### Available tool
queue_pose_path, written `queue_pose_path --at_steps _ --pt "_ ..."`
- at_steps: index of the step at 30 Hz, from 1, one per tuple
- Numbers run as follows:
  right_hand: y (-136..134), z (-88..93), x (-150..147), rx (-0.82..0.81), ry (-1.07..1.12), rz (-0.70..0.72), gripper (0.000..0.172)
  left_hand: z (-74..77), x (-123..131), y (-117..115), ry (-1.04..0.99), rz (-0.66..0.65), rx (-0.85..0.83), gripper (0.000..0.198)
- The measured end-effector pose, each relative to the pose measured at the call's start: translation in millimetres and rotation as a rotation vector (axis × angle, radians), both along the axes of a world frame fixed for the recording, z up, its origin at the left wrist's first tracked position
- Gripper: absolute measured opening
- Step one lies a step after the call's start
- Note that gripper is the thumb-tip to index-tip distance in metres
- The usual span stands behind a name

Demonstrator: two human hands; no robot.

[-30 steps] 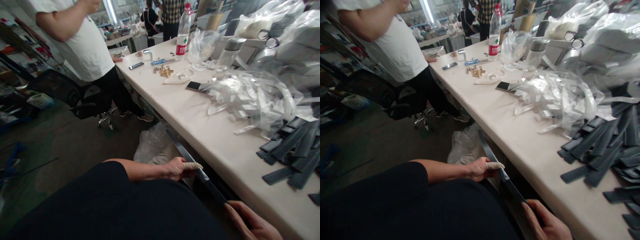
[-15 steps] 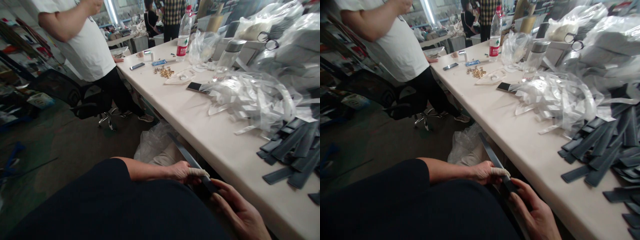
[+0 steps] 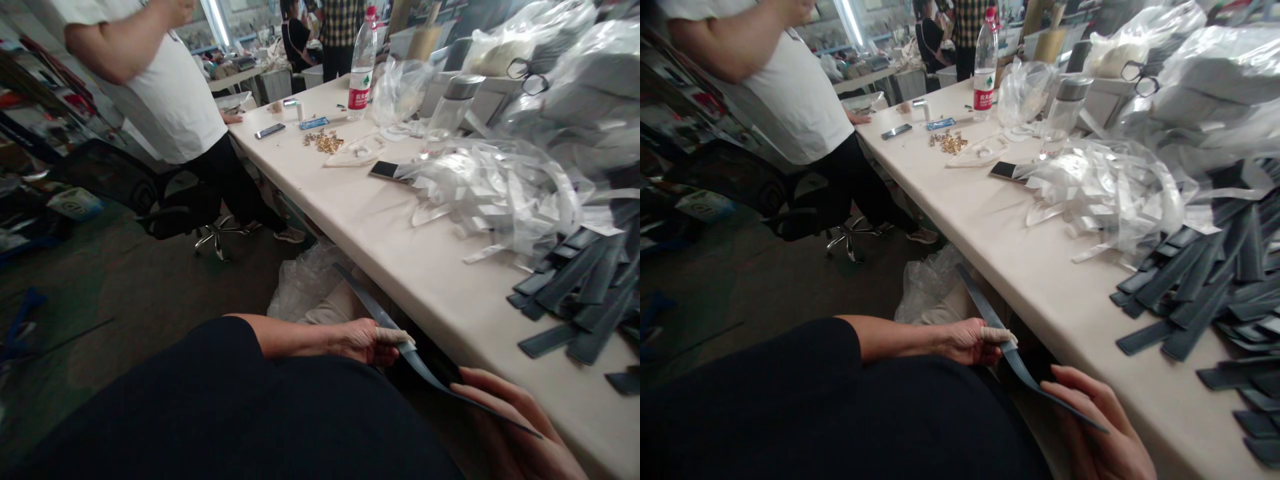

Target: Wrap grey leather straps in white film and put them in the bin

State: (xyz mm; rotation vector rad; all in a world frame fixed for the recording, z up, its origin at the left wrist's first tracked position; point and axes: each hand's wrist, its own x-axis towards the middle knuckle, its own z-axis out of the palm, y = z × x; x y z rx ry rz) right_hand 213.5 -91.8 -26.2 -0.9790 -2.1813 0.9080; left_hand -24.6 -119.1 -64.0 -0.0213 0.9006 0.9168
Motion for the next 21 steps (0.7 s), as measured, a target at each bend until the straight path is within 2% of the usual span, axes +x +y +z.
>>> queue_pose_path --at_steps 3,8,11,13,15,17,21 --pt "-1 6.2 -27 -0.117 0.15 0.025 0.019 -6.2 1 -1 -0.009 -0.022 0.011 0.028" --pt "-2 -3.6 -54 -0.292 0.29 0.144 0.022 -7.7 0 -4 -0.048 -0.069 0.049 0.025" --pt "-7 -5.2 -64 -0.443 0.349 0.027 0.027 -2.6 -2 -7 -0.117 -0.055 0.047 0.015" --pt "-10 -1.7 -66 -0.5 0.367 -0.053 0.029 1.0 -4 -8 -0.158 -0.07 0.044 0.02" --pt "-11 2.7 -62 -0.537 0.389 -0.061 0.031 3.3 -9 -7 -0.166 -0.065 0.067 0.031" --pt "-9 4.7 -53 -0.599 0.415 -0.039 0.032 4.3 -19 -3 -0.127 0.071 0.06 0.037" --pt "-8 -2.9 -30 -0.764 0.543 -0.016 0.031 7.0 -63 8 0.099 0.623 -0.016 0.034"
